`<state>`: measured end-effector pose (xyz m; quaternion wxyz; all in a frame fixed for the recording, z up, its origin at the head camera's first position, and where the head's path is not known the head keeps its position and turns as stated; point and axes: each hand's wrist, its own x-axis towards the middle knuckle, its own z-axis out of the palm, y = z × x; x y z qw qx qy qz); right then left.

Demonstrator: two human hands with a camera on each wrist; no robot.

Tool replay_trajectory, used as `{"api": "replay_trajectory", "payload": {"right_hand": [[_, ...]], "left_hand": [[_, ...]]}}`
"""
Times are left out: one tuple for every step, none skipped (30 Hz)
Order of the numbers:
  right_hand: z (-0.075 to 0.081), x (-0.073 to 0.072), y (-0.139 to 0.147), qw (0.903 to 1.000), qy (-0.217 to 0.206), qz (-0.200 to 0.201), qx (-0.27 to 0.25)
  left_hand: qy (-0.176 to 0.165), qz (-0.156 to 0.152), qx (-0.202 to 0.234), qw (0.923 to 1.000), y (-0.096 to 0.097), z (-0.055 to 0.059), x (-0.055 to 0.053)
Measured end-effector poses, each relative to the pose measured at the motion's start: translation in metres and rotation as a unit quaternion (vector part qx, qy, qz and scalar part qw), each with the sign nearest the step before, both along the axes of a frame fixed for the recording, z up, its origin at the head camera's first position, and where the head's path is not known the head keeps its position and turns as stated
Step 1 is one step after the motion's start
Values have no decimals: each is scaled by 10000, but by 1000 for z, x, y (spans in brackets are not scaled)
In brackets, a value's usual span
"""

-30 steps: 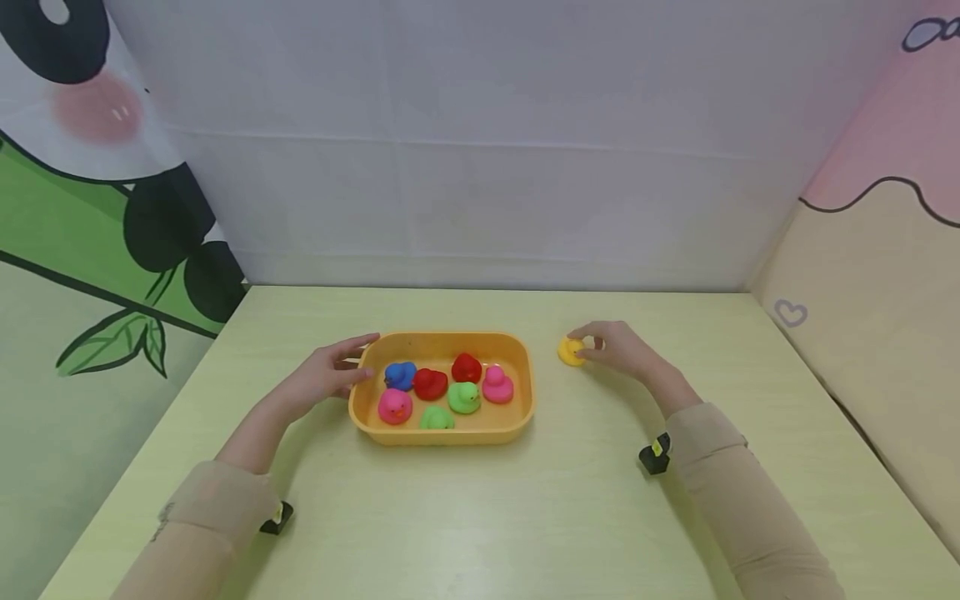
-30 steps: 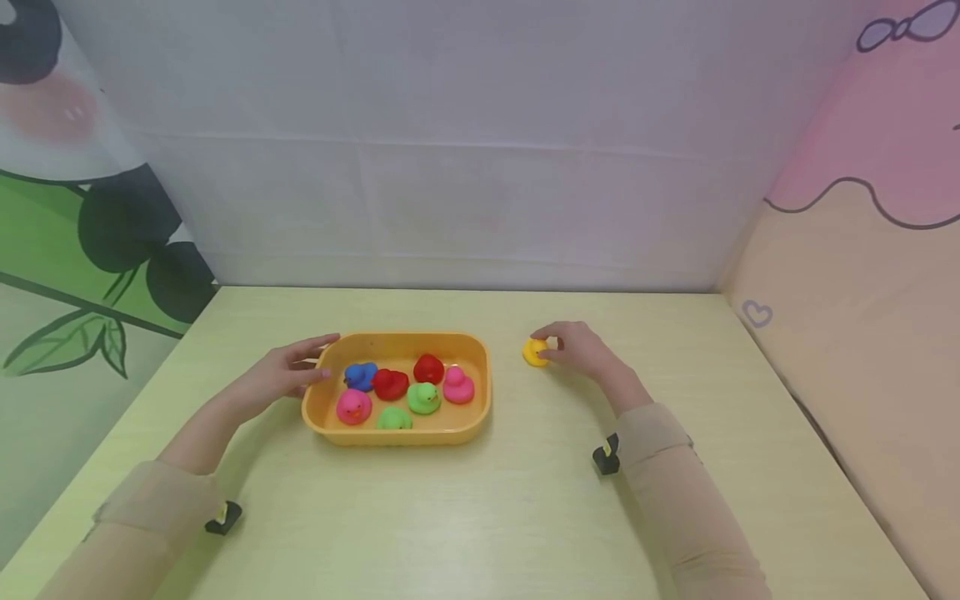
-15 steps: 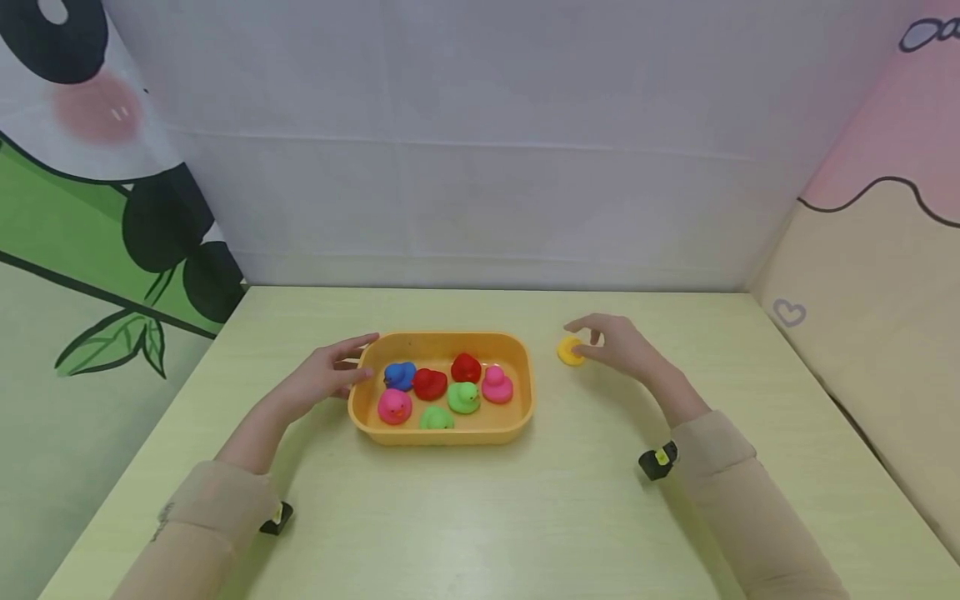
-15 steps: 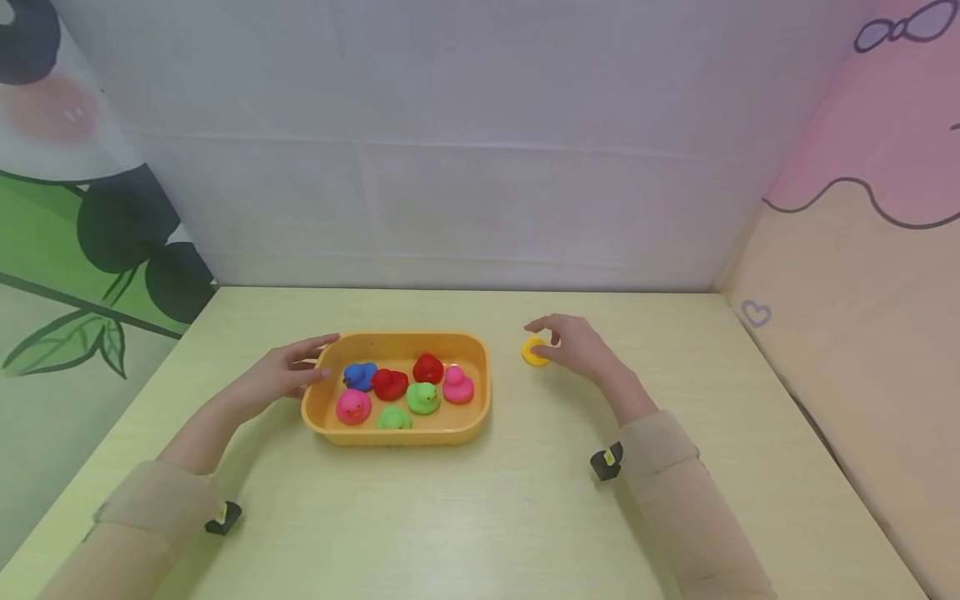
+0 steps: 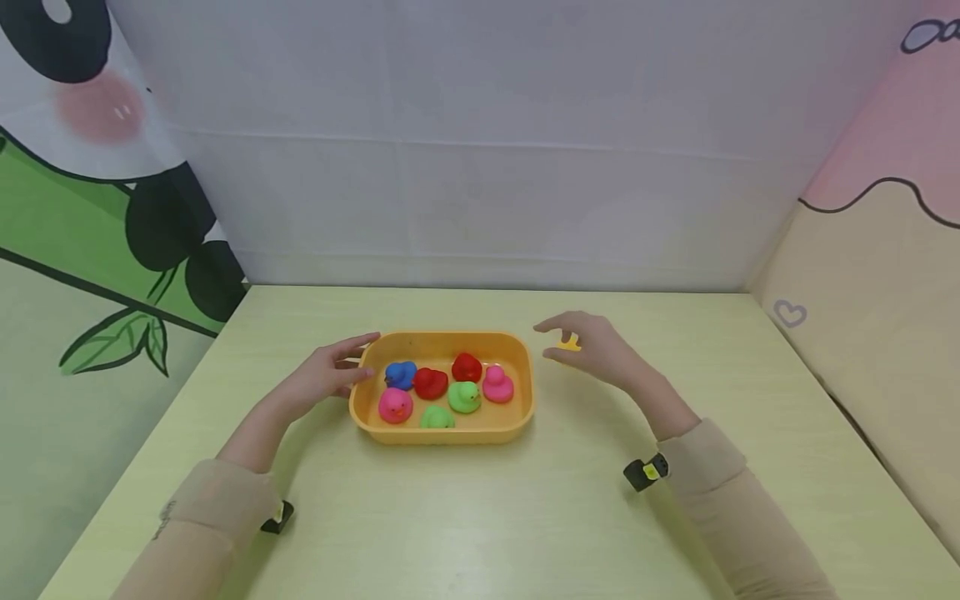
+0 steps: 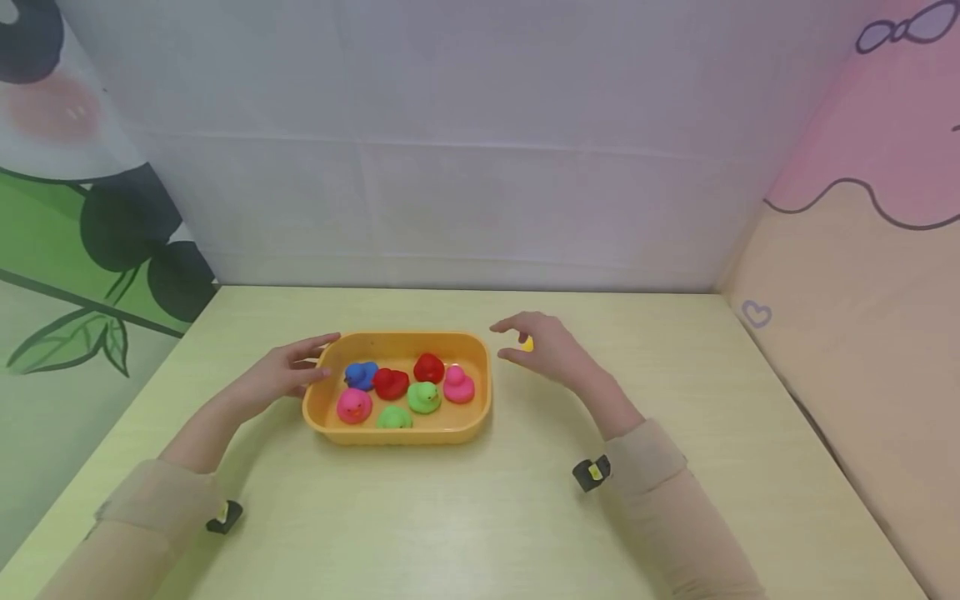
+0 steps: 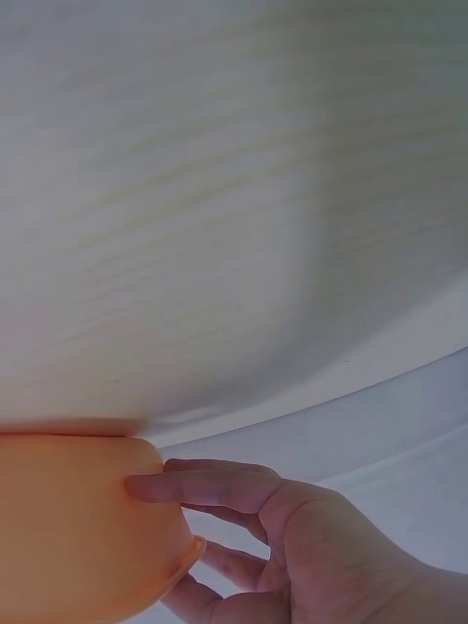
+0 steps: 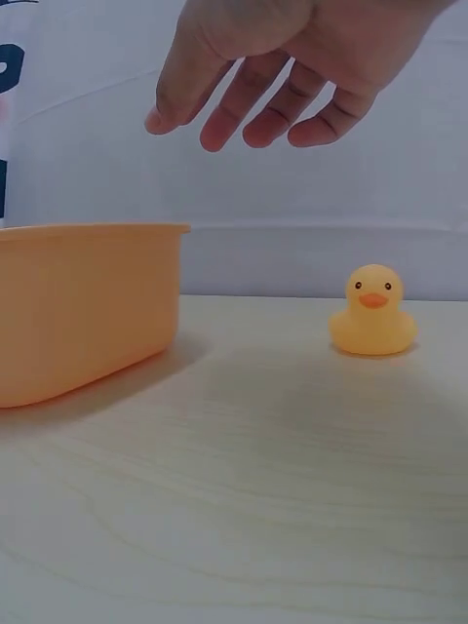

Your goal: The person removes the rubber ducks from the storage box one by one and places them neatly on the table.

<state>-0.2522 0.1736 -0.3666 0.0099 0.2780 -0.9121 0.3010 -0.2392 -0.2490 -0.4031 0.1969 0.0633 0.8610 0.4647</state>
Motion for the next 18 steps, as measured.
{"api": "replay_trajectory", "payload": {"right_hand": [[1,1,-3,10000,1,51,-45],[1,3,-6,9999,21,89,-70],[1,4,-9,9999,52,129,-97],[1,5,-12,9997,96,171,-133],[1,6,-15,9995,158,210,-164],[0,7,-17,9992,213,262,-213],[0,8,-20,9988,258,316,-272],[-1,9,-22,9983,288,381,-326],[-2,11,-25,9976,306,462,-408],[-2,12,-28,9969,310,541,-475],[-4,12,-31,9962,304,618,-534],[-5,13,-34,9955,278,685,-584],[-7,14,-36,9951,257,738,-609],[-8,14,-39,9946,213,795,-633],[-10,15,-42,9941,150,840,-663],[-12,15,-45,9939,88,888,-654],[-14,15,-48,9936,31,930,-639],[-17,15,-51,9934,-44,964,-621]], "left_hand": [[-5,3,-25,10000,0,-1,-1],[-7,0,-46,10000,0,-2,-1],[-8,-4,-68,10000,0,-3,-2],[-11,-1,-75,10000,0,-4,-2],[-12,-2,-72,10000,1,-4,-2],[-6,-8,-69,10000,1,-4,-2],[-4,-9,-55,10000,1,-4,-2],[-6,-5,-38,10000,1,-4,-2],[-8,1,-23,10000,0,-4,-2],[-4,-1,-6,10000,0,-4,-2],[3,-7,1,10000,0,-4,-2],[9,-9,5,10000,-1,-4,-2],[13,-12,8,10000,-1,-4,-2],[30,-31,4,10000,-1,-4,-2],[28,-26,8,10000,-1,-5,-2],[25,-17,12,10000,-1,-5,-3],[17,7,7,10000,-1,-5,-3],[9,24,2,10000,-1,-6,-4]]}}
